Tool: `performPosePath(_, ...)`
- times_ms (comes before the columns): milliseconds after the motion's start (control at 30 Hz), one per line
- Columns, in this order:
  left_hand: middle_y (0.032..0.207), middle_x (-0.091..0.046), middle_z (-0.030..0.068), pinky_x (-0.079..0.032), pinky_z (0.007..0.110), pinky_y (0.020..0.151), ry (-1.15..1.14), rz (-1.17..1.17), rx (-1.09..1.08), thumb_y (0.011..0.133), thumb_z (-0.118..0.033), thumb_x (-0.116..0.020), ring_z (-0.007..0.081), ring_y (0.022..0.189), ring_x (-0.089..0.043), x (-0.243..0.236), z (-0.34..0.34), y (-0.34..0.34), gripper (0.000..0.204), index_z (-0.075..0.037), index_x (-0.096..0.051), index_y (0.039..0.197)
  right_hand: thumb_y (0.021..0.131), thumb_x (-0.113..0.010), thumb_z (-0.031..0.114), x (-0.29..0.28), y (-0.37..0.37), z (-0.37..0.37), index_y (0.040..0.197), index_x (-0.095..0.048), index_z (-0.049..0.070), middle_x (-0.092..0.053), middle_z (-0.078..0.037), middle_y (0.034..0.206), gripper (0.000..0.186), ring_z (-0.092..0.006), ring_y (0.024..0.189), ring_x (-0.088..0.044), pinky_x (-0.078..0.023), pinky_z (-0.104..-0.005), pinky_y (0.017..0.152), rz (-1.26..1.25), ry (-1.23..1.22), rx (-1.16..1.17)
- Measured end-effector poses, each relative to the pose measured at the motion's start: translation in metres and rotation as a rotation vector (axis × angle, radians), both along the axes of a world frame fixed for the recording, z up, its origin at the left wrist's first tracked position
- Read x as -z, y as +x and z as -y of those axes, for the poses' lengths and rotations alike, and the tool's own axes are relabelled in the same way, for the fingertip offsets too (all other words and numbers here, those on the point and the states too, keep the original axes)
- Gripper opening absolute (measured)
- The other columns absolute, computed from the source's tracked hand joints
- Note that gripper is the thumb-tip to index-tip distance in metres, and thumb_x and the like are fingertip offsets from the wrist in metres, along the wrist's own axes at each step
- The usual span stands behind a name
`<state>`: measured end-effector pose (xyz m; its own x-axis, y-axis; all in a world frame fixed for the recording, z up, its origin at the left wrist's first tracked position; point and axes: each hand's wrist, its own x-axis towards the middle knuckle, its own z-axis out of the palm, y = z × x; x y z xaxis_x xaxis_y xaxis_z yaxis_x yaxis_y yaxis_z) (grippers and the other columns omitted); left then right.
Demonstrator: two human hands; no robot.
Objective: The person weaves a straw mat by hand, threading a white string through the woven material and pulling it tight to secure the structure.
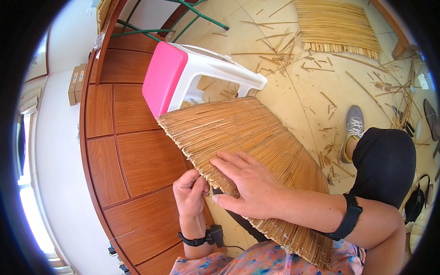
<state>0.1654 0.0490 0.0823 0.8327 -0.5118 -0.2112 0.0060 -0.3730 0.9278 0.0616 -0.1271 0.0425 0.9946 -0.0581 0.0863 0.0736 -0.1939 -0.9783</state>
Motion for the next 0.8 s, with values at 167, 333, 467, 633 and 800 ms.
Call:
performPosePath(167,0.071,-0.060,0.0047,-0.037,0.019,0.050,-0.021,-0.021,0.000,0.086,0.004,-0.056,0.0077,0.056,-0.050,-0.001,-0.002,-0.001,0.011,0.006,-0.061,0.096,0.083,-0.056,0.042,0.001,0.000,0.000,0.137,-0.037,-0.001,-0.035,-0.021,0.141,0.072,-0.0396,0.130,-0.031,-0.026,-0.0441,0.109,0.001,-0.004,-0.007)
performPosePath(333,0.067,-0.058,0.0021,-0.041,0.020,0.052,-0.038,-0.067,0.030,0.085,0.008,-0.058,0.0064,0.057,-0.051,-0.002,-0.009,0.002,0.022,0.005,-0.063,0.106,0.083,-0.055,0.042,-0.001,0.000,0.000,0.137,-0.036,-0.001,-0.035,-0.021,0.142,0.072,-0.0396,0.130,-0.031,-0.026,-0.0441,0.109,-0.010,-0.015,-0.014)
performPosePath(467,0.068,-0.058,0.0026,-0.041,0.021,0.052,-0.043,-0.074,0.075,0.085,0.009,-0.056,0.0070,0.057,-0.051,-0.001,-0.013,0.004,0.027,0.003,-0.062,0.111,0.083,-0.055,0.042,0.001,0.000,0.000,0.137,-0.036,0.000,-0.035,-0.021,0.141,0.071,-0.0395,0.130,-0.032,-0.027,-0.0441,0.109,-0.005,-0.008,-0.011)
performPosePath(633,0.068,-0.058,0.0026,-0.041,0.021,0.052,-0.073,-0.110,0.079,0.086,0.009,-0.055,0.0074,0.057,-0.051,-0.001,-0.016,0.002,0.033,0.000,-0.061,0.117,0.082,-0.056,0.042,0.000,0.001,0.000,0.136,-0.037,-0.001,-0.035,-0.022,0.141,0.072,-0.0394,0.129,-0.033,-0.027,-0.0441,0.109,-0.001,-0.001,-0.006)
performPosePath(800,0.068,-0.057,0.0029,-0.034,0.019,0.047,-0.065,-0.141,0.014,0.086,0.002,-0.056,0.0073,0.054,-0.047,-0.011,-0.005,-0.007,0.027,0.010,-0.058,0.112,0.082,-0.056,0.043,0.000,0.001,0.000,0.136,-0.036,-0.002,-0.035,-0.022,0.141,0.073,-0.0391,0.130,-0.032,-0.027,-0.0441,0.109,-0.001,-0.009,-0.006)
